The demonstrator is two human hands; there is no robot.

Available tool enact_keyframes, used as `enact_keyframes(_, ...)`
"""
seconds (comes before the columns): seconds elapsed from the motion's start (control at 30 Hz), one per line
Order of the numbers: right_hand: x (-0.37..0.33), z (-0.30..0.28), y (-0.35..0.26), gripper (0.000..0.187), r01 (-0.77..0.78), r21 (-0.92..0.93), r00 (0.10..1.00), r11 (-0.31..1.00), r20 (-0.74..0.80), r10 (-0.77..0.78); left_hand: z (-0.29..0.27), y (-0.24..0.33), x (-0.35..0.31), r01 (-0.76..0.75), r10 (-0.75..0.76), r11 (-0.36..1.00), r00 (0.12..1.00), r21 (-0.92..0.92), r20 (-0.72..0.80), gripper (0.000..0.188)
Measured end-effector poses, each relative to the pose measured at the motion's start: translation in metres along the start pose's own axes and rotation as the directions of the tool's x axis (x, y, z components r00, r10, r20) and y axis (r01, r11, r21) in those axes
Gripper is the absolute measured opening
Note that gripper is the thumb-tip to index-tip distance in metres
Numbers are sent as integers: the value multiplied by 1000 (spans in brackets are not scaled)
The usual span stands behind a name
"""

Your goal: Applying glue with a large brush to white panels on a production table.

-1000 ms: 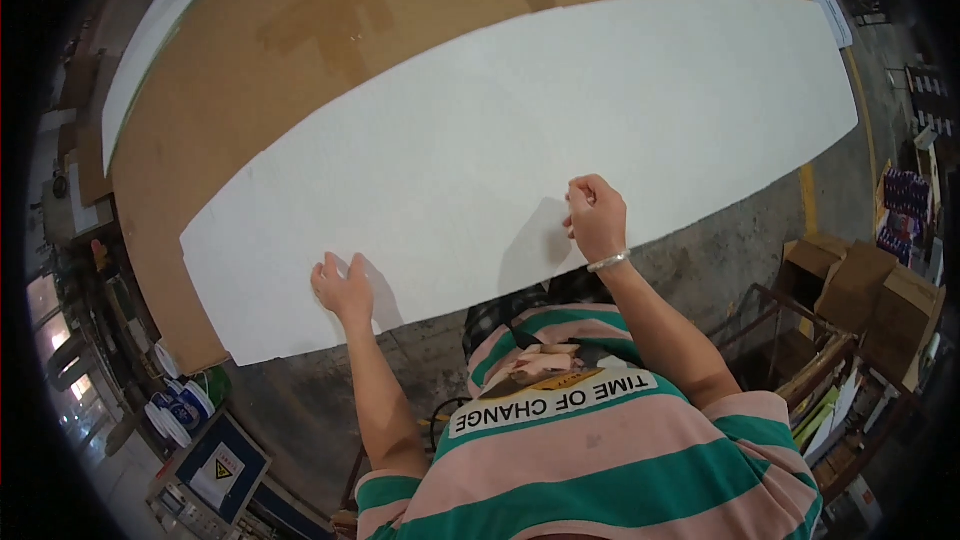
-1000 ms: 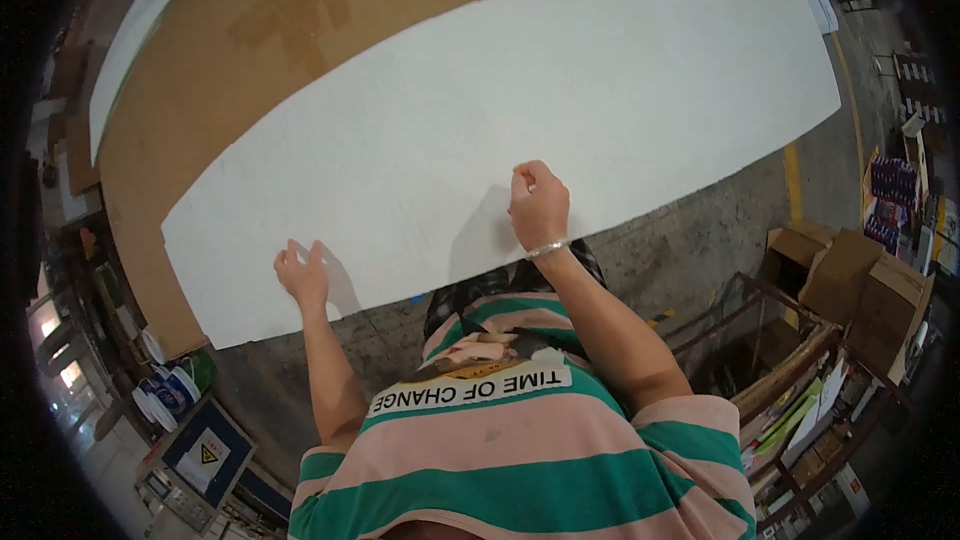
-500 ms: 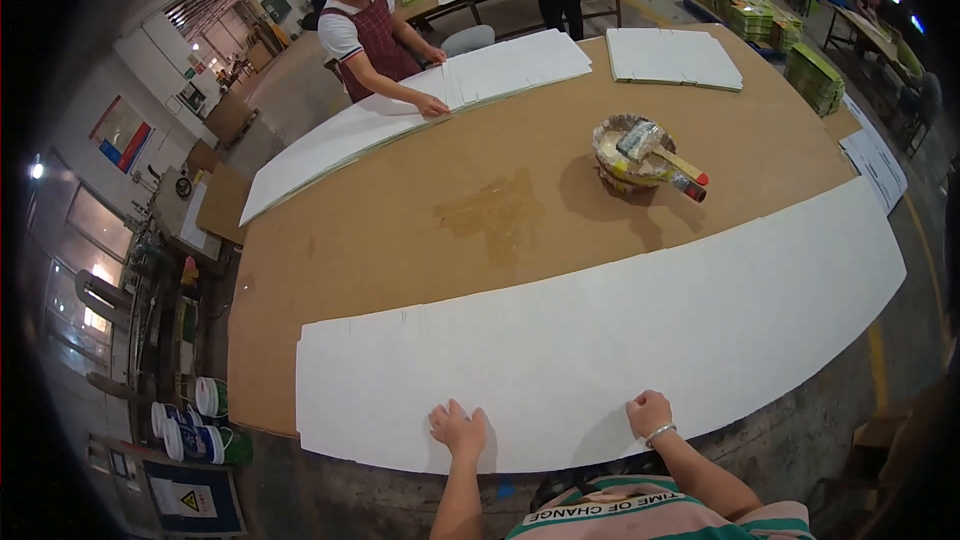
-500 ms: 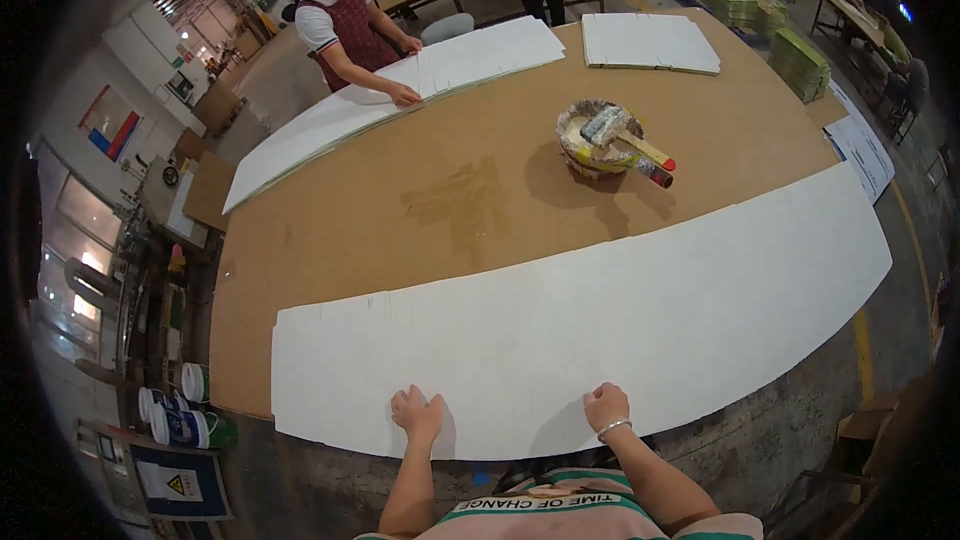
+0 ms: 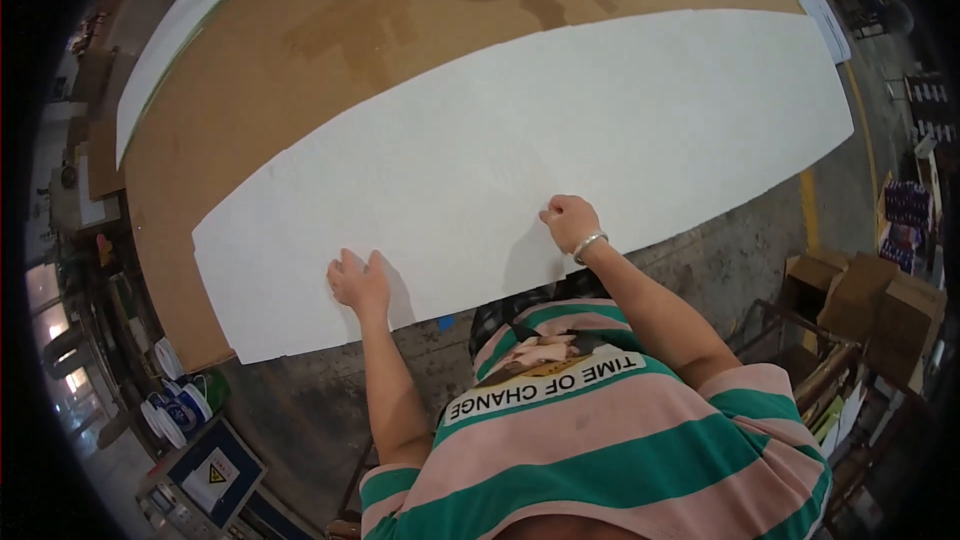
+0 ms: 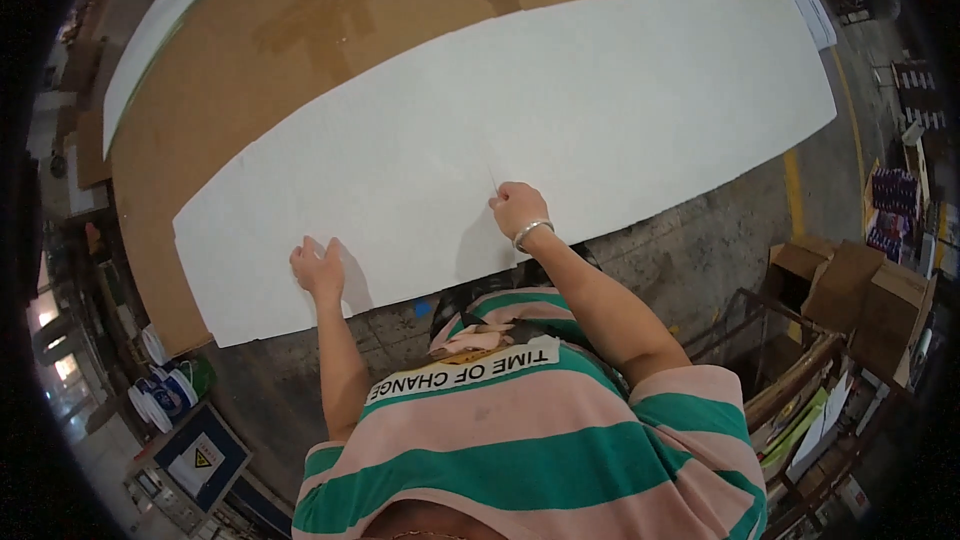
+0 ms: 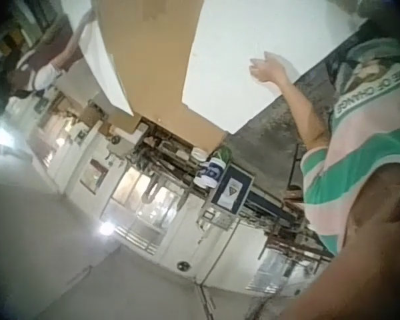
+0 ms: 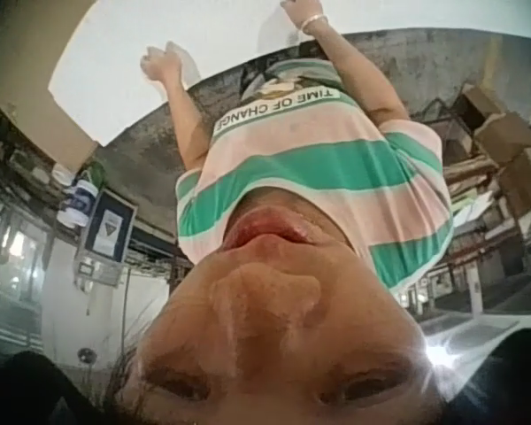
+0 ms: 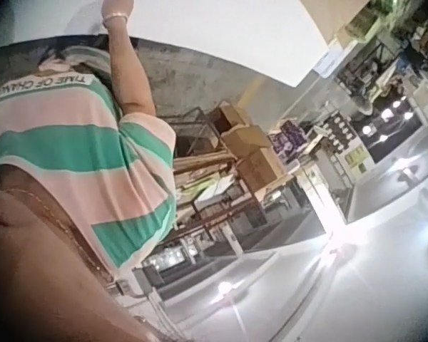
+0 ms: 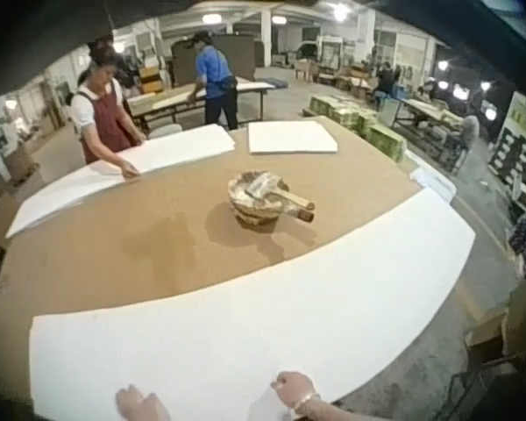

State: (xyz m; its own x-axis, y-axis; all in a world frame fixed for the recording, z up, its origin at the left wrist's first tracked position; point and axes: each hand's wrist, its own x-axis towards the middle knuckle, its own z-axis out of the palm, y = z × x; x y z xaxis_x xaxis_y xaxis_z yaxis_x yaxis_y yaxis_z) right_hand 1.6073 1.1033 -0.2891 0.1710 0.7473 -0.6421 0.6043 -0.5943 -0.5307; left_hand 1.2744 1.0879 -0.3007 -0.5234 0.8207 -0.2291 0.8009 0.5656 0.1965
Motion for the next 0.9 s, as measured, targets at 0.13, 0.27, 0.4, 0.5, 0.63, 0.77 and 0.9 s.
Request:
enact_keyframes(0.13, -11, 8, 8, 19, 31, -37, 998, 999, -58, -34, 3, -7, -8, 5, -5, 1000, 1000, 13, 19, 65)
enact_keyframes(0.27, -19, 12, 13, 19, 39, -29, 995, 999, -91, -42, 1, -10, -14, 13, -13, 1000, 1000, 13, 25, 64)
enact_keyframes(0.4, -16, 12, 16, 17, 83, 2, 991, 997, -106, -82, -3, -8, -13, -1, 1, 1000, 999, 14, 40, 65)
enact_keyframes(0.5, -17, 9, 12, 16, 86, 11, 991, 996, -102, -85, -7, -3, -12, 26, -26, 1000, 998, -1, 54, 65)
enact_keyframes(0.63, -14, 9, 14, 16, 111, 39, 990, 993, -97, -106, -9, -3, -11, 16, -16, 1000, 998, -6, 57, 65)
enact_keyframes(0.77, -13, 8, 16, 16, 102, 42, 993, 994, -64, -99, -10, 0, -13, 22, -21, 1000, 998, -6, 54, 64)
enact_keyframes(0.9, -14, 10, 21, 18, 140, 50, 984, 989, -122, -133, -7, -3, -13, 9, -9, 1000, 999, -16, 49, 64)
